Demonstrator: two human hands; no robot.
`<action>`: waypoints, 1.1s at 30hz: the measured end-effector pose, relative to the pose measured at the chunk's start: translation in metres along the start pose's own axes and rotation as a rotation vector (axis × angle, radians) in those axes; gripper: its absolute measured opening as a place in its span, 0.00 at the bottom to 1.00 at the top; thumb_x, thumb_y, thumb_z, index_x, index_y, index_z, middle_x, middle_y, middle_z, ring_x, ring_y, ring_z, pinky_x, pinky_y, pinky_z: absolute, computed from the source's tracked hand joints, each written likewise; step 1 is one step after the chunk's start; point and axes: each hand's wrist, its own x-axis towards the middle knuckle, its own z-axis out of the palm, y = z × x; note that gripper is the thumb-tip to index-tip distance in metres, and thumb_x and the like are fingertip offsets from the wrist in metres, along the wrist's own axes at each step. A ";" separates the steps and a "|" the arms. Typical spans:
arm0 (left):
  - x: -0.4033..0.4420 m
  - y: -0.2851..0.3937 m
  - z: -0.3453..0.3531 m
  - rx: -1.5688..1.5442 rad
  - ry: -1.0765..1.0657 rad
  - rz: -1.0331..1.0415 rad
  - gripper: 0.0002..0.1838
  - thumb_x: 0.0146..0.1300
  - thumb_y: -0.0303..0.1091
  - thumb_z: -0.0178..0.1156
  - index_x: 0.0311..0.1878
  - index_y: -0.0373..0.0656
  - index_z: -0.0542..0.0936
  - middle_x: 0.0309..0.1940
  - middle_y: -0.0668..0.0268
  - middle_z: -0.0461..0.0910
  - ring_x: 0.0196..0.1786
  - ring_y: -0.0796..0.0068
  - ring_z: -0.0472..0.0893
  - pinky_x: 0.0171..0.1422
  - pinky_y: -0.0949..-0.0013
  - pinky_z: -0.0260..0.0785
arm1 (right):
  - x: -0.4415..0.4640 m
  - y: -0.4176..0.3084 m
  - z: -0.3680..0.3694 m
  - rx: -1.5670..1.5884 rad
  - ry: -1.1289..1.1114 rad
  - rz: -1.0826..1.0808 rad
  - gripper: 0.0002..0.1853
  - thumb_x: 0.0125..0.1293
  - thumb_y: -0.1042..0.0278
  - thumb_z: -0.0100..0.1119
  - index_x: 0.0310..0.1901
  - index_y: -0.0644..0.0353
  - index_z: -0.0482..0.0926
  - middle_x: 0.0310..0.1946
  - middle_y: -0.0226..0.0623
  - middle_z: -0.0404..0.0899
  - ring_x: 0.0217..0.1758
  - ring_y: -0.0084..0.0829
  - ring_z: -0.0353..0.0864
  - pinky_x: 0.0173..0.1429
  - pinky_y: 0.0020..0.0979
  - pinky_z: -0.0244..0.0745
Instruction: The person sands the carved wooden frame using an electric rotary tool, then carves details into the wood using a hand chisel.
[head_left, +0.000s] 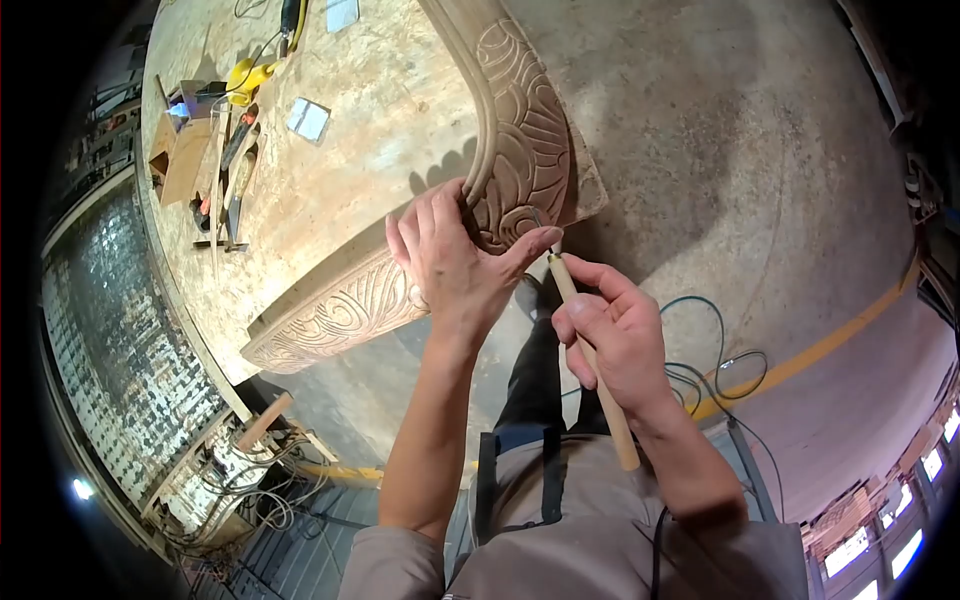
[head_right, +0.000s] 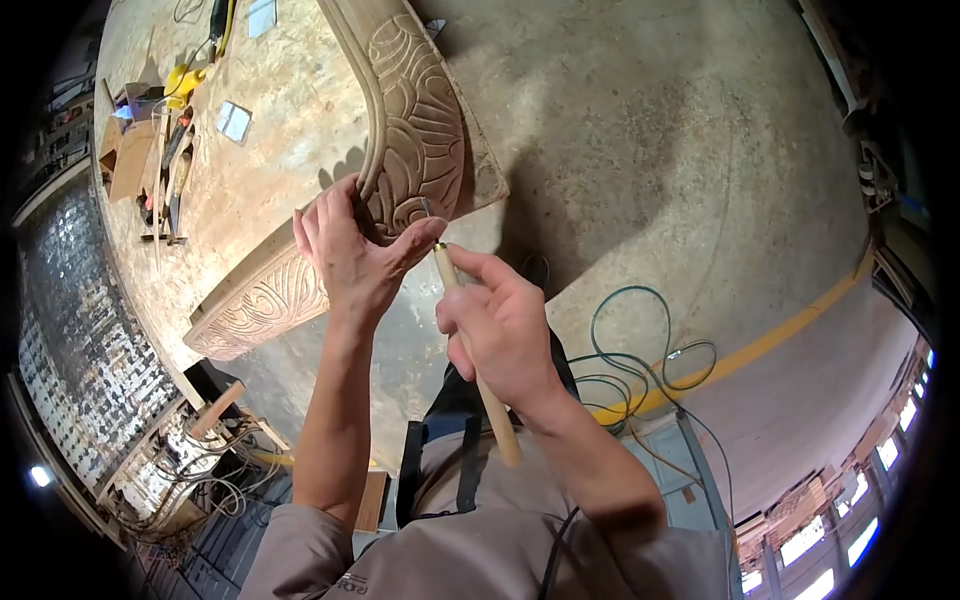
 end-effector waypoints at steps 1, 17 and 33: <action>0.000 0.001 0.000 0.001 -0.001 -0.006 0.51 0.39 0.68 0.78 0.60 0.40 0.75 0.52 0.60 0.79 0.63 0.56 0.72 0.79 0.45 0.43 | 0.000 0.000 0.000 0.004 0.001 0.005 0.25 0.71 0.74 0.53 0.67 0.75 0.67 0.28 0.37 0.78 0.14 0.18 0.70 0.19 0.21 0.62; 0.001 -0.004 -0.001 -0.041 0.000 -0.011 0.47 0.44 0.67 0.77 0.58 0.40 0.76 0.51 0.60 0.78 0.60 0.56 0.73 0.78 0.45 0.45 | -0.002 -0.012 0.025 -0.030 0.073 0.052 0.23 0.71 0.75 0.53 0.64 0.76 0.67 0.26 0.37 0.78 0.13 0.20 0.69 0.19 0.24 0.63; -0.009 -0.016 0.000 -0.027 0.052 0.107 0.34 0.58 0.50 0.72 0.63 0.42 0.75 0.53 0.60 0.78 0.60 0.56 0.73 0.78 0.49 0.46 | 0.029 0.096 0.053 0.091 0.140 -0.389 0.21 0.76 0.76 0.47 0.68 0.65 0.63 0.25 0.31 0.75 0.16 0.18 0.68 0.19 0.23 0.65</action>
